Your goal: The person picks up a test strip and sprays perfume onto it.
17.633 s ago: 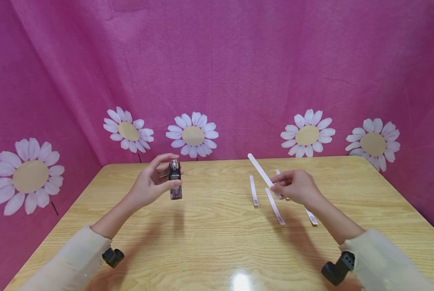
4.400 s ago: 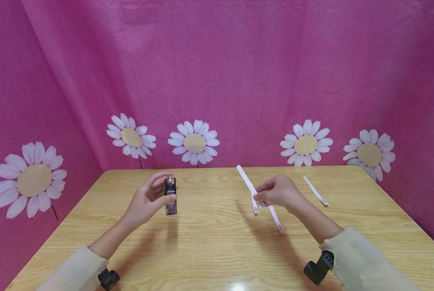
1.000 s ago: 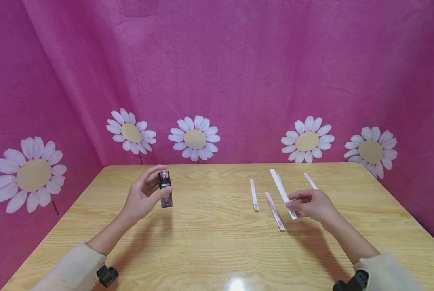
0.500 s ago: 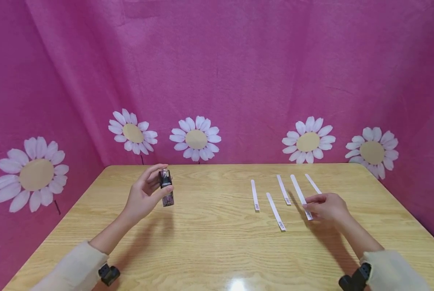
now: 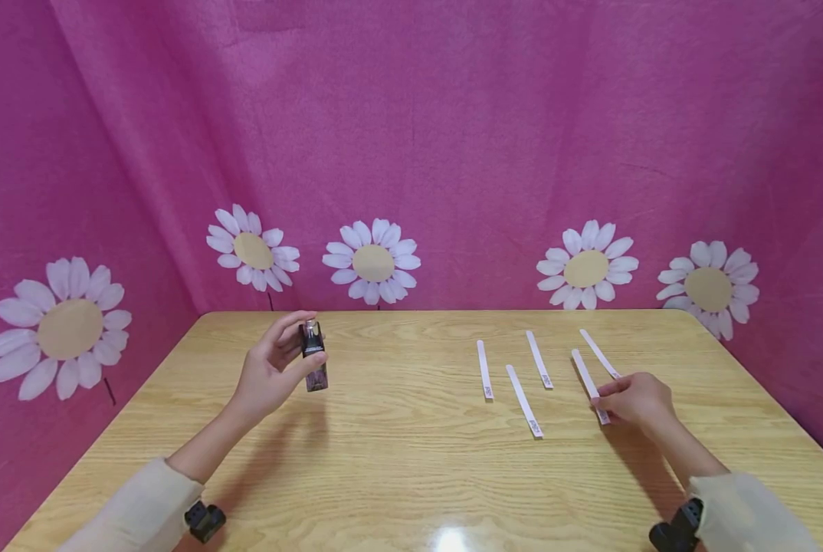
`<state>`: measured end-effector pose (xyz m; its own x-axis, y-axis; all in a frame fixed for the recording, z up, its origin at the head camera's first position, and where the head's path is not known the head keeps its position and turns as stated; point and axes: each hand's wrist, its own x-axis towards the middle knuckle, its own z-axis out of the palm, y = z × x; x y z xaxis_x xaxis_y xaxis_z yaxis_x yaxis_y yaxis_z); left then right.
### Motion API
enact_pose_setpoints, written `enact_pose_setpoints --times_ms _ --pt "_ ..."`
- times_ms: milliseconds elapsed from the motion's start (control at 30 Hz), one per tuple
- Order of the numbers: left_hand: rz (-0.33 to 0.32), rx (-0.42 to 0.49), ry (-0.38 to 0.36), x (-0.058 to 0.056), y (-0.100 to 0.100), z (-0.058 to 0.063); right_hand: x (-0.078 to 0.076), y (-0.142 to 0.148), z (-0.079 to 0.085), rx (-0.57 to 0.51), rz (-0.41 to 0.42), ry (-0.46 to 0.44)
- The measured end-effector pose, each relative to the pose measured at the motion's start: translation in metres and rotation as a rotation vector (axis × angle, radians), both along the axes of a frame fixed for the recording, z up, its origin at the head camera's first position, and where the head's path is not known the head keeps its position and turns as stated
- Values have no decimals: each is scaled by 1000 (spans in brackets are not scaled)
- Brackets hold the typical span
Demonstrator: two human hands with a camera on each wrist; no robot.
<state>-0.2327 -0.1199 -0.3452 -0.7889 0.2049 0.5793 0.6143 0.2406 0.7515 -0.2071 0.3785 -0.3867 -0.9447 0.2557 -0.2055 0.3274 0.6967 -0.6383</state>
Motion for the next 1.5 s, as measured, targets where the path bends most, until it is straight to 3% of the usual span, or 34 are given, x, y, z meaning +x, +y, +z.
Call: enact_pose_setpoints --times_ms 200,467,567,700,833,1033,1333,1500 --pt "-15 -5 7 -1 -1 0 4 1 -1 81 -16 25" --pt "-53 -48 -2 -4 -4 2 8 -4 6 281 36 192" --pt "-86 -95 14 -6 -4 2 5 -10 8 264 54 197" --pt "-137 -148 48 -10 -3 0 1 -22 9 130 52 151" --pt "-152 -184 36 -12 -3 -2 -5 -38 11 46 62 146" --pt "-121 -240 -11 -12 -8 -1 -20 -60 12 105 108 185" --pt "-145 -262 -21 -13 -7 0 -37 -73 4 204 139 301" --pt "-155 -261 -12 -13 -3 2 -44 -73 1 239 121 300"
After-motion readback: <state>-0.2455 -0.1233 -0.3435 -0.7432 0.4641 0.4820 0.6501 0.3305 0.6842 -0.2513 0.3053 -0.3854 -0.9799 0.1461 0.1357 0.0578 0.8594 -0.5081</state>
